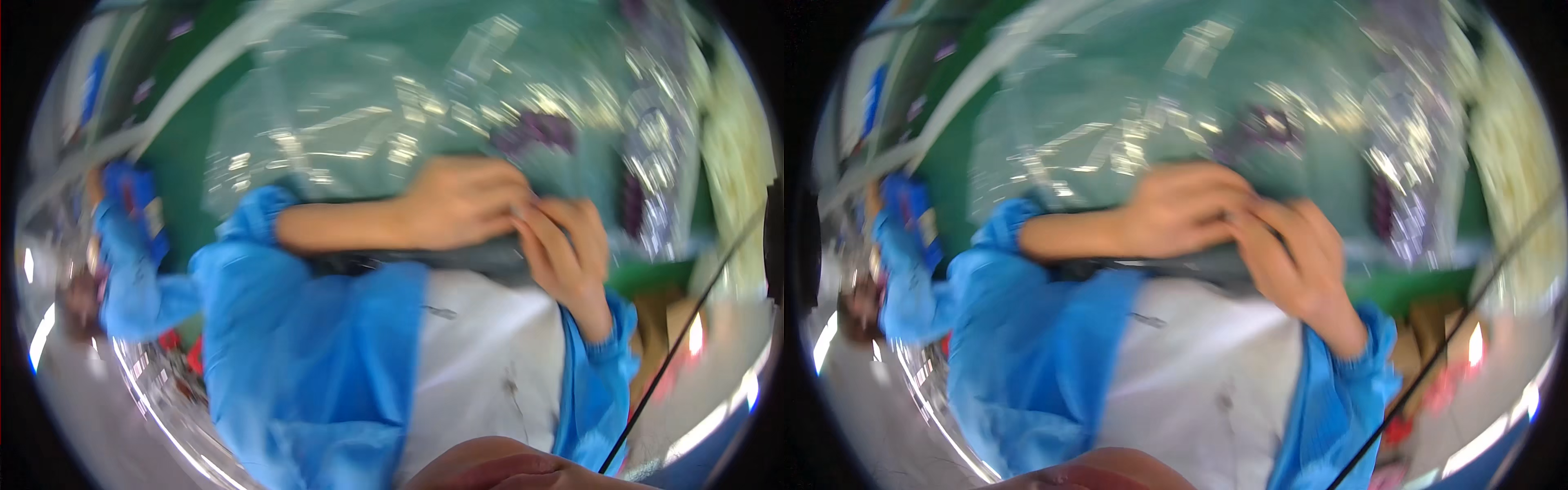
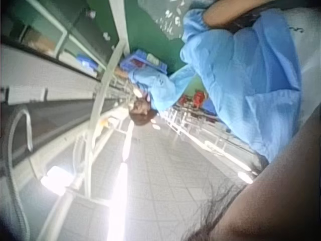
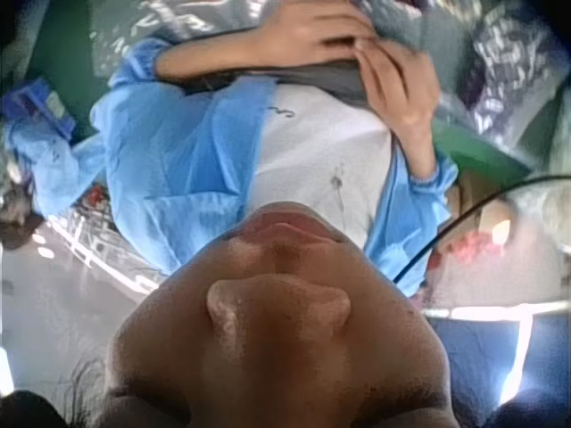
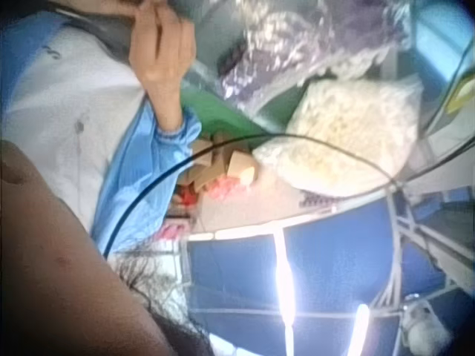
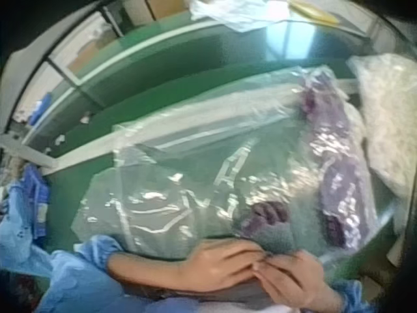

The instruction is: The person repeatedly picks up small white cylindrical objects and purple plastic casings from a green workbench. They insert the white objects into the purple casings by hand and place the assembled units into a clear plastic bag.

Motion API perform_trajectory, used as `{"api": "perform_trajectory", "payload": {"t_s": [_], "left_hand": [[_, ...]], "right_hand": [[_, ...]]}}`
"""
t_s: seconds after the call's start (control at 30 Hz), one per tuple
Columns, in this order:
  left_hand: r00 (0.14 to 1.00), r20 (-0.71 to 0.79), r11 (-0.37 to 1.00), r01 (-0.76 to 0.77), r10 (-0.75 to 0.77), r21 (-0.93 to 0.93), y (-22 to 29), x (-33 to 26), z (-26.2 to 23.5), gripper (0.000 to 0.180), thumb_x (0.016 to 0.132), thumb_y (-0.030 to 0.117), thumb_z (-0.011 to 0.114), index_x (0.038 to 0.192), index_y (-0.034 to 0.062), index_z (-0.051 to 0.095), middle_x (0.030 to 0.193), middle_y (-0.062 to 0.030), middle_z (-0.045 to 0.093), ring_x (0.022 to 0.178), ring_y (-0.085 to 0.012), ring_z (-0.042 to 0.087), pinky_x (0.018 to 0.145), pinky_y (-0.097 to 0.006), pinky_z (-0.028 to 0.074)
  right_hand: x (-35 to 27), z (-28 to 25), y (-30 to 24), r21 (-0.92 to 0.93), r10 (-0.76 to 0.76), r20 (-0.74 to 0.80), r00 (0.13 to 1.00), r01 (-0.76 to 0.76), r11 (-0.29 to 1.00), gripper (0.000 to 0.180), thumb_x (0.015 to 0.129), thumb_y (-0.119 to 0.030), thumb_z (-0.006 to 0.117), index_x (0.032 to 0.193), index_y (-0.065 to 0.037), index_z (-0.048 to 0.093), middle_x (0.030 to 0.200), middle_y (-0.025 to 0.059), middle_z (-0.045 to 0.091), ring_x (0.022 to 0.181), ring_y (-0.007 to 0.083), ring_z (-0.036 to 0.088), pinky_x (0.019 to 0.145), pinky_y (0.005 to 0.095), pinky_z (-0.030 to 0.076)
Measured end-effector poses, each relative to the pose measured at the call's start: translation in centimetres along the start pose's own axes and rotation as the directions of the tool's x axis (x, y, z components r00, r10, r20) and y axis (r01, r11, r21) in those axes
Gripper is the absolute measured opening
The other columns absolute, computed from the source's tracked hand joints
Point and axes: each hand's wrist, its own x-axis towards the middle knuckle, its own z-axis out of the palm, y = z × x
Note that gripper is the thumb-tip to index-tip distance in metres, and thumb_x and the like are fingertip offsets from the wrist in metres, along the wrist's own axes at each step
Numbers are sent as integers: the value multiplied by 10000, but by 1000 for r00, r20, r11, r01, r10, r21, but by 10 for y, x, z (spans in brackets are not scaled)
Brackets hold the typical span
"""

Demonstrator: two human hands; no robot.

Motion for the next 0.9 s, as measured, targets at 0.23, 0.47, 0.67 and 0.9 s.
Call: {"api": "perform_trajectory", "payload": {"t_s": [0.23,0.47,0.67,0.9], "left_hand": [[999,2,999,-39,39,29,-7,-3,8,207,796,231,767,896,93,649,927,-26,603,783,-209,651,603,-347,534],[998,-54,999,-26,27,19,-12,-7,4,218,780,233,780,884,91,651,936,-36,596,769,-206,648,581,-351,526],[998,-51,999,-28,29,29,-10,-2,5,217,810,264,759,885,98,642,936,-36,592,767,-220,648,568,-363,523],[998,-25,998,-63,63,-8,-5,0,2,248,834,312,745,841,107,605,907,-39,585,738,-233,627,543,-365,499]], "right_hand": [[-2,-10,11,53,103,264,959,-120,991,146,867,20,729,975,27,631,983,141,598,810,286,584,675,361,487],[6,2,-1,103,181,172,968,-200,974,117,902,29,687,990,15,610,970,119,581,817,261,576,698,360,472],[3,6,2,534,622,328,711,-683,499,124,925,-2,684,986,-15,577,963,22,500,793,101,491,713,235,418],[1,-13,23,595,534,583,612,-770,232,126,932,-4,677,1005,-12,574,983,28,501,835,87,489,754,214,416]]}}
